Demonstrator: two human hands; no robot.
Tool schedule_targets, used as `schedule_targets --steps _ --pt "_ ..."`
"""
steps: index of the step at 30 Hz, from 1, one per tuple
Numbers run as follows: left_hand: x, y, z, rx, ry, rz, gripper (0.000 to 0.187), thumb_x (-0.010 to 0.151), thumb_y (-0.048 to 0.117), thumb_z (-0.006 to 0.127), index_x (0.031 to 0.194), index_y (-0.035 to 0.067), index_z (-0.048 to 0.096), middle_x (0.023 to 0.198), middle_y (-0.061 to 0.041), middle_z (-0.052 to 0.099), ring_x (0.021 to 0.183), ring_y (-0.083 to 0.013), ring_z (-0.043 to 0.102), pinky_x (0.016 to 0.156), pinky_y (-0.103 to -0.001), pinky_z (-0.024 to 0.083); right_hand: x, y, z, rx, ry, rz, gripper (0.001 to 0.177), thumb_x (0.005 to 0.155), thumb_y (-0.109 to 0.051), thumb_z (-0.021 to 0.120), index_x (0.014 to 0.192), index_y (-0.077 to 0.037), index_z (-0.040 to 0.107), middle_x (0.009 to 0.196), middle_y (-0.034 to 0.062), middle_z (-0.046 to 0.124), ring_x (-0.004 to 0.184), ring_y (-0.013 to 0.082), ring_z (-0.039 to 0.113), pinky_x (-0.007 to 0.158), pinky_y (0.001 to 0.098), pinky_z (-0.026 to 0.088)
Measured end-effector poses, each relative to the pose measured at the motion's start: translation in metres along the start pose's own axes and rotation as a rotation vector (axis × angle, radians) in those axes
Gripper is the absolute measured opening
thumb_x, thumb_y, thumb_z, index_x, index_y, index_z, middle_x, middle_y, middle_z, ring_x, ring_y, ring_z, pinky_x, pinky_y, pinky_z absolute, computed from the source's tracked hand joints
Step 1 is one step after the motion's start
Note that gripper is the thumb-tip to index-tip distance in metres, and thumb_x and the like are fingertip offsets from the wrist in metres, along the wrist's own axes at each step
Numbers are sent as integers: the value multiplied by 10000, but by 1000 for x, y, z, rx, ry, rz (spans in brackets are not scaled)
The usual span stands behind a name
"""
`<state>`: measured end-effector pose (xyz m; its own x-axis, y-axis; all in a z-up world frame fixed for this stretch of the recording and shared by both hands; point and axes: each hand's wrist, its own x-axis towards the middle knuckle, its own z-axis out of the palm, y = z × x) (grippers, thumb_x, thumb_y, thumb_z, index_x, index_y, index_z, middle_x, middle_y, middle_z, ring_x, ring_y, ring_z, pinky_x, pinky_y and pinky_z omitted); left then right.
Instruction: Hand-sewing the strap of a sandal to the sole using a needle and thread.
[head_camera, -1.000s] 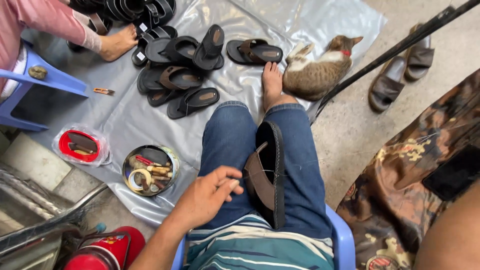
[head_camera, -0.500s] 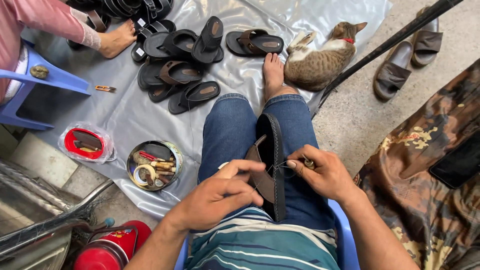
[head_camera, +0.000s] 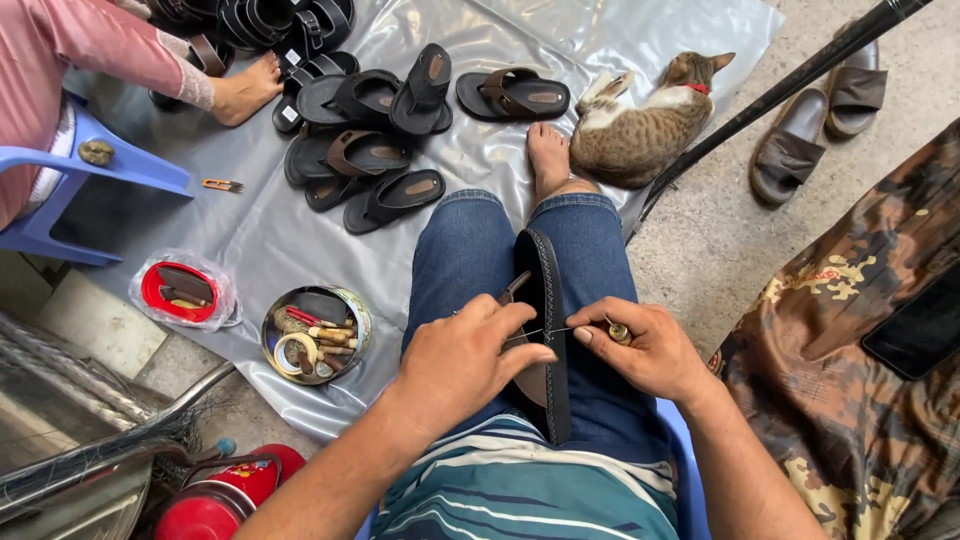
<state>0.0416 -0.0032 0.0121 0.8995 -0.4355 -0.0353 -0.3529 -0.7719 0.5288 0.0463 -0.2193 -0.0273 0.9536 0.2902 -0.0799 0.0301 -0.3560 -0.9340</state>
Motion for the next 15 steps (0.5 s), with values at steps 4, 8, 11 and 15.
schedule_targets --steps 4,8,11,15 --pt "15 -3 -3 15 -222 -89 415 811 460 576 1085 148 595 696 -121 632 616 -329 659 490 -438 531 4 -4 1 19 14 -14 70 722 -101 689 786 -112 716 433 70 551 429 149 517 428 280 422" --pt "23 -15 16 -482 -324 -395 257 797 289 589 1028 213 671 666 -71 666 733 -284 663 616 -352 535 4 5 3 -17 27 -30 78 711 -124 702 785 -127 725 444 79 544 427 152 525 415 284 414" --pt "26 -16 17 -602 -346 -447 250 795 246 581 1014 186 684 851 -99 697 888 -282 658 728 -358 536 1 11 6 -30 52 -39 70 715 -128 702 783 -129 722 447 73 542 422 151 527 410 275 406" --pt "26 -14 7 -637 -341 -400 284 821 235 538 1060 154 669 958 -104 694 942 -318 640 785 -405 524 6 6 -2 -35 -26 41 63 717 -141 704 773 -130 732 464 99 593 441 159 569 422 287 437"
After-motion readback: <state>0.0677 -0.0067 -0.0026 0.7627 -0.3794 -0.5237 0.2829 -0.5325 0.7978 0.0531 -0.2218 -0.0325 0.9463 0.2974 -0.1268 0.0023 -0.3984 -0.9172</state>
